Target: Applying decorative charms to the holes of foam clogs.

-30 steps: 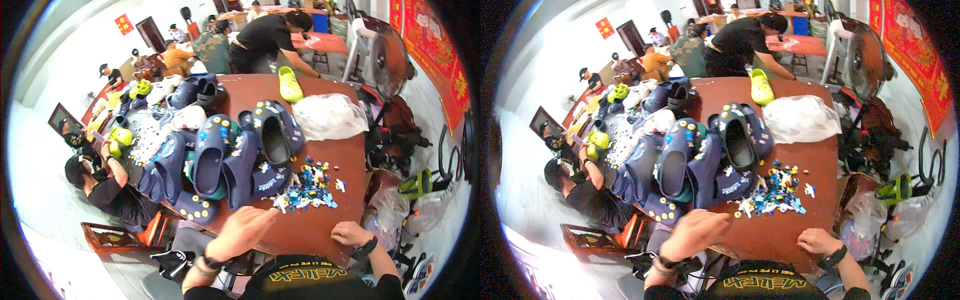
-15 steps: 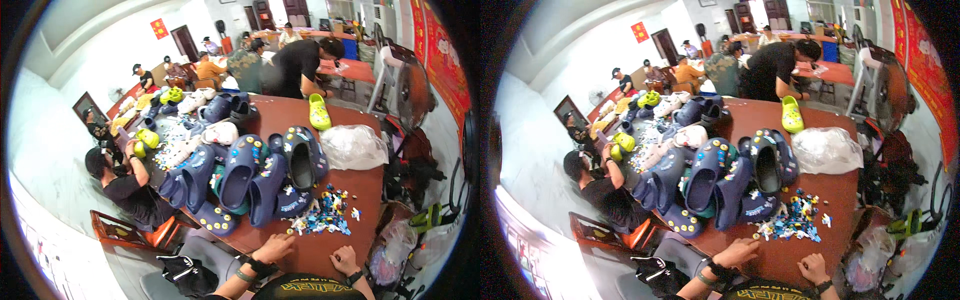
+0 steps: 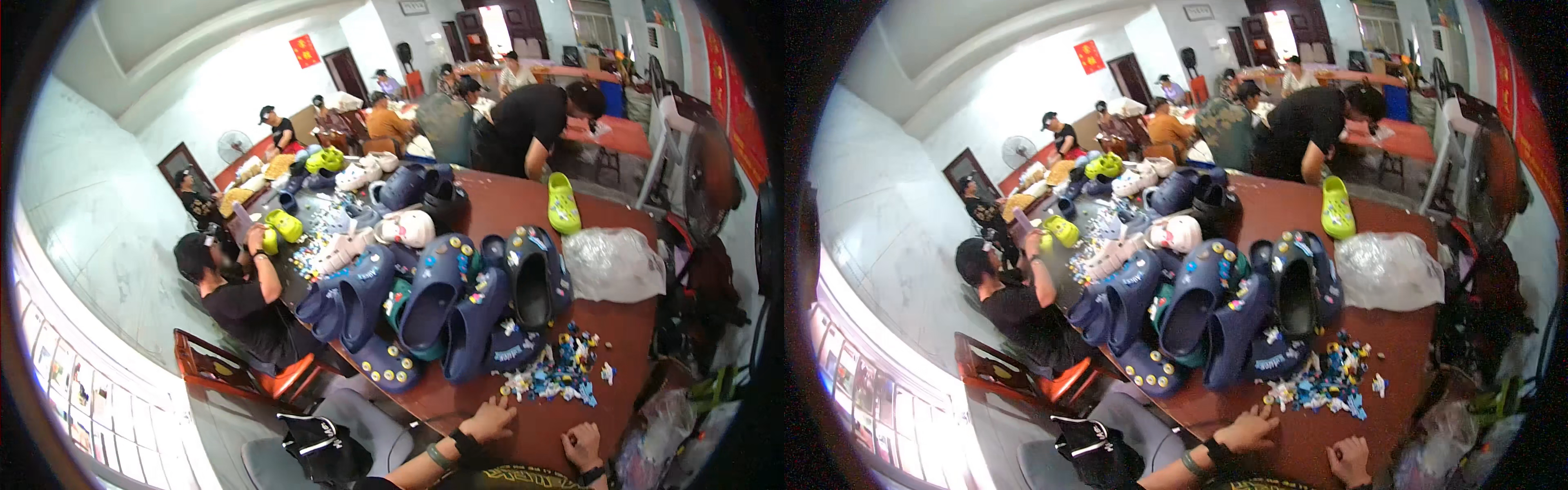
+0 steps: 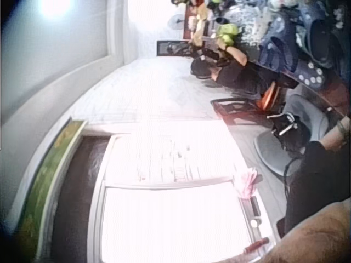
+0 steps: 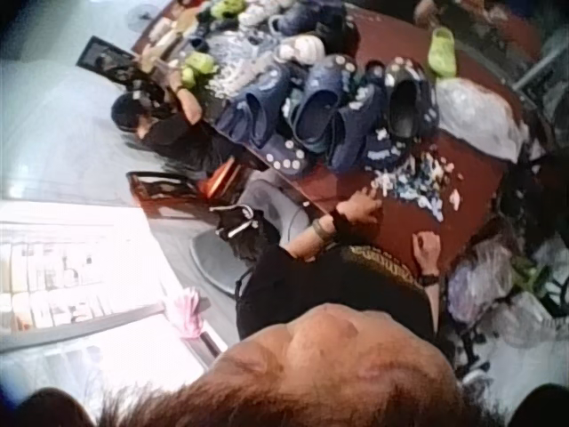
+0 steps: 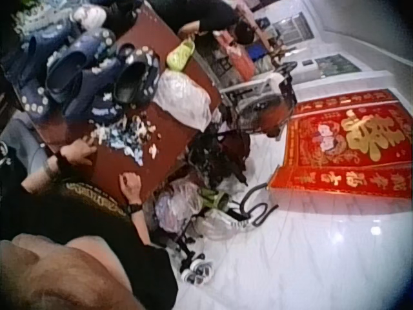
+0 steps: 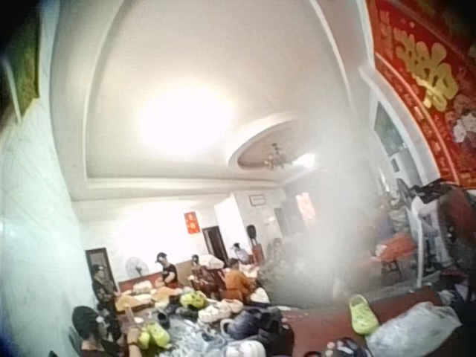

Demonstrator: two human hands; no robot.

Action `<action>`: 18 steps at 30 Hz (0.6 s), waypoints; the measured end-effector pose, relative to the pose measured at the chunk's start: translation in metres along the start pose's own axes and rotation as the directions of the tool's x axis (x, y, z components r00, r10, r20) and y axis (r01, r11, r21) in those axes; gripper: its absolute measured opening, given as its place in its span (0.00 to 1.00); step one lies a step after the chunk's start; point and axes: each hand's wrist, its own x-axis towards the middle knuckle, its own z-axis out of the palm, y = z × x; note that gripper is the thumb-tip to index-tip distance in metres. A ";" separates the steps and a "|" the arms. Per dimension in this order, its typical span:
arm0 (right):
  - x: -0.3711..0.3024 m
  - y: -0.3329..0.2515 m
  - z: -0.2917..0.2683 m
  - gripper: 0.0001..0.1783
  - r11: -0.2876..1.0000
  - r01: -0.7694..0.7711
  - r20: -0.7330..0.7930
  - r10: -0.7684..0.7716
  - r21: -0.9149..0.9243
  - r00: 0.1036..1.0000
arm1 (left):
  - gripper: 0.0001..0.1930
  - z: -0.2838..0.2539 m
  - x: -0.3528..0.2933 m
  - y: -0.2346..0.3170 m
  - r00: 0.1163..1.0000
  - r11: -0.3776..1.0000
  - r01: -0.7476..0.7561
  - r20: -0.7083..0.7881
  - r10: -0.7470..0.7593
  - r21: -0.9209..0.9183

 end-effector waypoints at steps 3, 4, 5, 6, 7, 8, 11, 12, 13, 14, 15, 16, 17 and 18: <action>0.014 -0.003 0.003 0.12 0.999 0.044 0.004 -0.044 0.002 0.999 | 0.27 0.000 -0.001 -0.006 0.999 1.000 0.021 -0.035 -0.020 0.006; 0.013 -0.004 0.002 0.12 0.996 0.094 -0.032 -0.093 0.009 0.995 | 0.24 -0.001 -0.005 -0.004 0.992 0.998 0.000 -0.124 0.007 0.060; 0.011 -0.007 0.001 0.12 0.996 0.092 -0.028 -0.092 0.006 0.995 | 0.24 -0.011 -0.009 -0.004 0.992 0.998 -0.001 -0.124 0.008 0.055; 0.012 -0.009 0.002 0.13 0.997 0.075 -0.035 -0.075 0.009 0.997 | 0.22 -0.026 -0.008 -0.007 1.000 0.985 -0.003 0.001 0.003 -0.173; 0.015 -0.010 0.002 0.14 0.998 0.064 -0.044 -0.063 0.014 0.997 | 0.20 -0.045 -0.008 -0.009 0.992 0.922 0.023 0.120 0.025 -0.387; 0.015 -0.006 0.001 0.14 0.997 0.073 -0.053 -0.073 0.010 0.996 | 0.18 -0.076 -0.009 0.002 0.988 0.862 0.133 0.136 -0.075 -0.489; 0.003 0.000 0.003 0.12 1.000 0.028 -0.004 -0.028 -0.013 1.000 | 0.17 -0.097 -0.012 -0.011 0.668 0.786 -0.281 -0.700 -0.252 -0.550; 0.002 0.001 0.004 0.13 1.000 0.018 -0.023 -0.019 -0.025 1.000 | 0.17 -0.112 -0.010 -0.020 0.518 0.859 -0.214 -0.800 -0.303 -0.464; -0.001 0.001 0.003 0.13 0.999 0.001 -0.043 -0.003 -0.041 0.999 | 0.17 -0.129 -0.005 -0.030 0.355 0.912 -0.133 -0.877 -0.322 -0.389; -0.003 0.000 -0.001 0.11 0.998 -0.028 -0.010 0.028 -0.062 1.000 | 0.17 -0.137 0.004 -0.045 0.284 0.941 -0.043 -0.907 -0.310 -0.335; -0.004 -0.002 -0.005 0.11 0.997 -0.023 -0.018 0.022 -0.068 1.000 | 0.17 -0.141 0.015 -0.067 0.216 0.957 0.047 -0.933 -0.289 -0.285; -0.004 -0.005 -0.009 0.07 0.996 0.047 -0.010 -0.048 -0.078 0.999 | 0.17 -0.141 0.022 -0.095 0.315 0.974 0.203 -0.935 -0.165 -0.103; -0.002 -0.010 -0.013 0.06 0.989 0.121 -0.001 -0.121 -0.089 0.993 | 0.16 -0.141 0.029 -0.127 0.424 0.937 0.336 -0.904 -0.061 0.095; 0.003 -0.017 -0.014 0.06 0.980 0.190 -0.062 -0.193 -0.058 0.979 | 0.20 -0.142 0.036 -0.151 0.501 0.949 0.309 -0.840 -0.210 -0.053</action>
